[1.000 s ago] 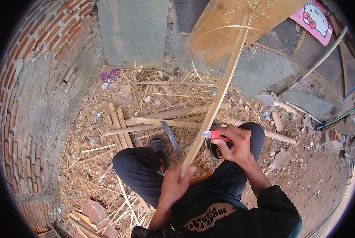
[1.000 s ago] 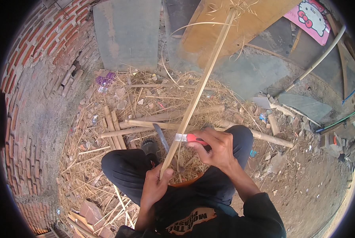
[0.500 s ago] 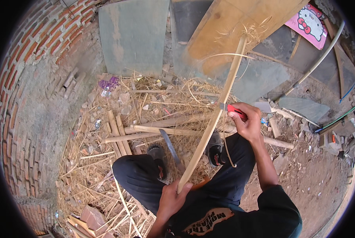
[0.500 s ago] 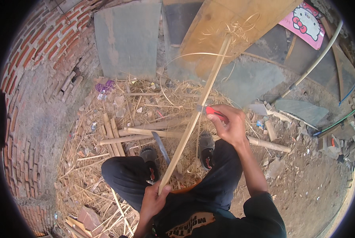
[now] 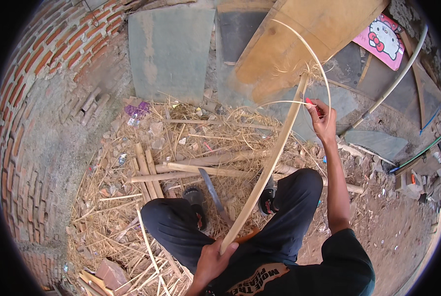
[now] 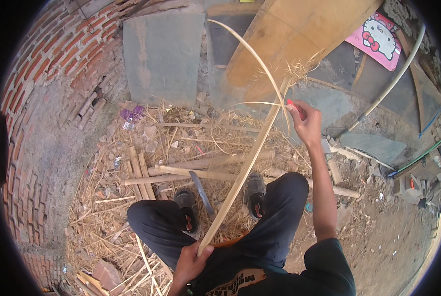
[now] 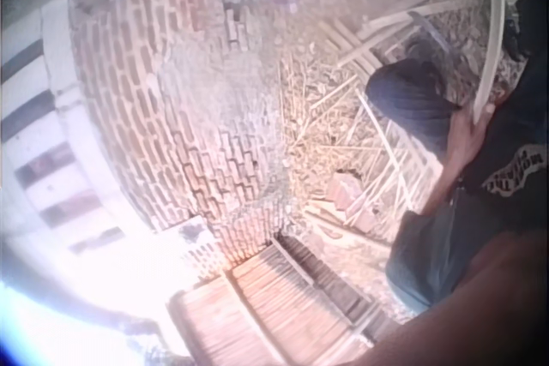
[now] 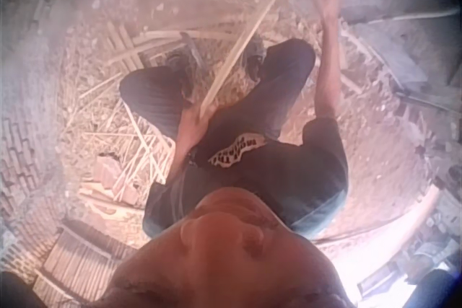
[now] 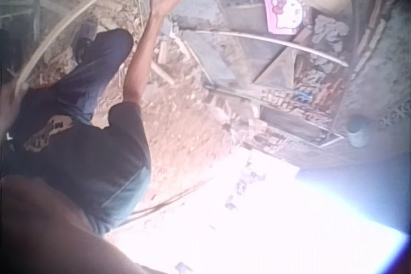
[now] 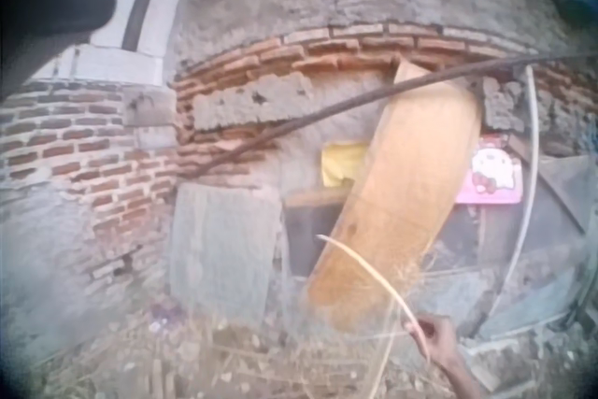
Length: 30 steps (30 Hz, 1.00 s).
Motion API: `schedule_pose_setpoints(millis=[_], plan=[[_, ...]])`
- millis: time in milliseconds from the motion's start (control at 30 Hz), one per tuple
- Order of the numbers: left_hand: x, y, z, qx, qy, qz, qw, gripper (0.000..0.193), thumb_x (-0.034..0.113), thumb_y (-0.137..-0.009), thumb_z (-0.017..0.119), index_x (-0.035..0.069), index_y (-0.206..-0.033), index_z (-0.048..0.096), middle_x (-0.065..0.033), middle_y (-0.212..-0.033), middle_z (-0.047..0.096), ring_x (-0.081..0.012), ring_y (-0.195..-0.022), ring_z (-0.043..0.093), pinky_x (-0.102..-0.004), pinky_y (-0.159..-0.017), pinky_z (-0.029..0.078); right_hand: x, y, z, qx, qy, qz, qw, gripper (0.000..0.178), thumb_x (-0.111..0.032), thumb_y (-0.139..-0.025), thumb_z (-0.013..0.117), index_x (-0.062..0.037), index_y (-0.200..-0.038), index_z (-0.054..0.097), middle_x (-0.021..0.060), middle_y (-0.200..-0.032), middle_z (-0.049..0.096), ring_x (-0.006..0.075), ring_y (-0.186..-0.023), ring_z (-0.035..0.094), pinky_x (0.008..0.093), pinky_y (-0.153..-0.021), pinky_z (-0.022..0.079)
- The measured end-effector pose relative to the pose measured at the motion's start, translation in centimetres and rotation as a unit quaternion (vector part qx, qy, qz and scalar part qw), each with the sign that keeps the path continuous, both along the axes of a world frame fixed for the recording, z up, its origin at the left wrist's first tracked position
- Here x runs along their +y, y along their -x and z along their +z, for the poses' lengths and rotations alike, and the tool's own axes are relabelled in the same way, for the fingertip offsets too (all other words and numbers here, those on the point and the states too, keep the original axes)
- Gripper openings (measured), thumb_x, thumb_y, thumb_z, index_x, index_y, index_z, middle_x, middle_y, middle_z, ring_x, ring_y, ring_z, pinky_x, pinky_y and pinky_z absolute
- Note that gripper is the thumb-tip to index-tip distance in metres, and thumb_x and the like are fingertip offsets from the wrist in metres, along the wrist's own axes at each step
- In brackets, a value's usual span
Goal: The person sits on the ground and uses a red utility knife to shave thin strips from a long piece of light-colored wood. They hold the wood with their left hand and carefully scrape the surface with the knife in their right hand, creating wood shavings that fall to the ground.
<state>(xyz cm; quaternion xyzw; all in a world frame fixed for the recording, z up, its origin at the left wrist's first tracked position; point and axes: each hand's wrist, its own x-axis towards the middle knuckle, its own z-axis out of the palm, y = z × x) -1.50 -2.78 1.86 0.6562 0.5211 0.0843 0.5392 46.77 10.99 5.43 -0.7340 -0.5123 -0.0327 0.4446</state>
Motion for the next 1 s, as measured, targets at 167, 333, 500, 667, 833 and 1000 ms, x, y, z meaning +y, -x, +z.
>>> schedule_pose_setpoints(millis=[167,333,500,667,833,1000], plan=[[-1.2,0.2,0.1,0.009,-0.011,-0.004,1.000,0.045,0.042,-0.103,0.075,-0.001,-0.116,0.075,-0.0210,-0.074,0.070,-0.0398,-0.070,0.073,-0.0450,-0.070,0.056,1.9,-6.7,-1.1,0.021,-0.020,-0.033,0.999,0.033,-0.029,-0.103,0.075,-0.0012,-0.118,0.081,0.0095,-0.083,0.076,0.0098,-0.077,0.064,0.0280,-0.071,0.051],[-0.8,1.7,-2.1,-0.072,0.027,-0.026,0.997,0.041,0.032,-0.101,0.080,0.000,-0.127,0.072,-0.0116,-0.072,0.069,-0.0167,-0.064,0.069,-0.0338,-0.061,0.053,1.5,-6.3,-1.4,0.229,-0.040,0.062,0.971,0.040,-0.040,-0.108,0.067,-0.0018,-0.113,0.078,-0.0034,-0.069,0.055,0.0040,-0.059,0.045,0.0250,-0.054,0.034],[1.0,3.4,-5.1,-0.235,0.343,-0.092,0.905,0.030,0.028,-0.103,0.079,0.004,-0.118,0.071,-0.0019,-0.072,0.067,-0.0092,-0.061,0.067,-0.0241,-0.050,0.047,1.3,-6.4,-1.5,0.579,-0.086,0.248,0.772,0.042,-0.049,-0.114,0.055,-0.0083,-0.120,0.064,-0.0068,-0.071,0.044,0.0022,-0.046,0.027,0.0215,-0.043,0.022],[2.7,2.6,-5.1,-0.261,0.365,-0.095,0.888,0.021,0.020,-0.105,0.076,0.003,-0.114,0.070,0.0029,-0.071,0.061,-0.0051,-0.056,0.057,-0.0224,-0.047,0.042,0.8,-4.6,-1.6,0.621,-0.131,0.268,0.725,0.045,-0.049,-0.116,0.049,-0.0075,-0.127,0.060,-0.0050,-0.073,0.045,0.0030,-0.047,0.028,0.0216,-0.044,0.025],[3.7,0.7,-1.9,-0.248,0.206,-0.020,0.946,0.018,0.020,-0.106,0.075,0.004,-0.113,0.070,0.0052,-0.071,0.059,-0.0018,-0.057,0.051,-0.0216,-0.049,0.038,-2.1,2.0,-2.0,0.581,-0.068,0.177,0.791,0.049,-0.050,-0.116,0.047,-0.0060,-0.137,0.057,-0.0035,-0.076,0.048,0.0035,-0.050,0.030,0.0230,-0.046,0.026],[5.1,-1.3,-2.0,-0.247,-0.003,0.027,0.969,0.028,0.022,-0.104,0.078,0.001,-0.120,0.068,-0.0006,-0.088,0.070,-0.0075,-0.075,0.065,-0.0277,-0.070,0.053,-7.3,10.3,-2.9,0.493,0.074,0.190,0.846,0.041,-0.042,-0.116,0.049,-0.0049,-0.123,0.064,-0.0029,-0.075,0.051,0.0037,-0.054,0.032,0.0232,-0.050,0.026]])
